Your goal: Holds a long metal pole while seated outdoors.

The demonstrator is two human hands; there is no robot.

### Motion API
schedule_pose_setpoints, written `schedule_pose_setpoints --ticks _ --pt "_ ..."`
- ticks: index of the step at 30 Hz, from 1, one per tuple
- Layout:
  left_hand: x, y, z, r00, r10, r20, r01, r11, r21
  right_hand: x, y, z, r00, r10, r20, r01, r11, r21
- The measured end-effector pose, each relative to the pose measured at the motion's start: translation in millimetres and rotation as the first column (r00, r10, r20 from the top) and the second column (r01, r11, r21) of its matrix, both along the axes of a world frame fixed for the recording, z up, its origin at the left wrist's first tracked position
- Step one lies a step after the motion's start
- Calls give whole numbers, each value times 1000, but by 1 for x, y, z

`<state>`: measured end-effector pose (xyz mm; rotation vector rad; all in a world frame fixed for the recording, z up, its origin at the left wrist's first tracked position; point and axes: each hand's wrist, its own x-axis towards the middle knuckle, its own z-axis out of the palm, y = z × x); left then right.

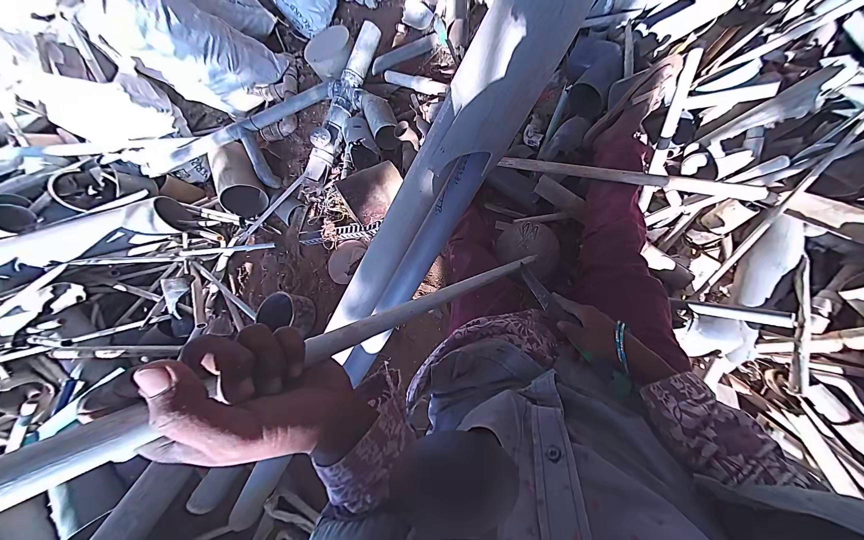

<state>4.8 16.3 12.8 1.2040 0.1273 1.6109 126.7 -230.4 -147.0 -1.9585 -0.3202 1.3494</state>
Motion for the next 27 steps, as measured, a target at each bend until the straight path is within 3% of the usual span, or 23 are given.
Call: schedule_pose_setpoints --ticks 4,8,12,17,23,27 --pt "0 3 -1 1000 16 -1 -16 1000 -2 -17 -6 34 1000 -10 -2 10 995 96" --pt "-1 2 -1 1000 -6 -10 6 1000 10 -25 -13 61 986 128 106 -146 974 174" --pt "-2 2 -3 1000 -23 14 22 999 23 -24 -3 70 986 125 109 -134 988 74" --pt "-1 -3 -1 1000 -15 16 15 1000 2 -17 9 54 987 142 76 -138 989 -52" --pt "-1 -3 0 1000 -17 12 17 1000 -3 -36 7 93 966 221 138 -230 971 59" --pt "-1 -4 -1 1000 -2 13 2 999 -33 -35 13 84 976 174 133 -181 983 41"
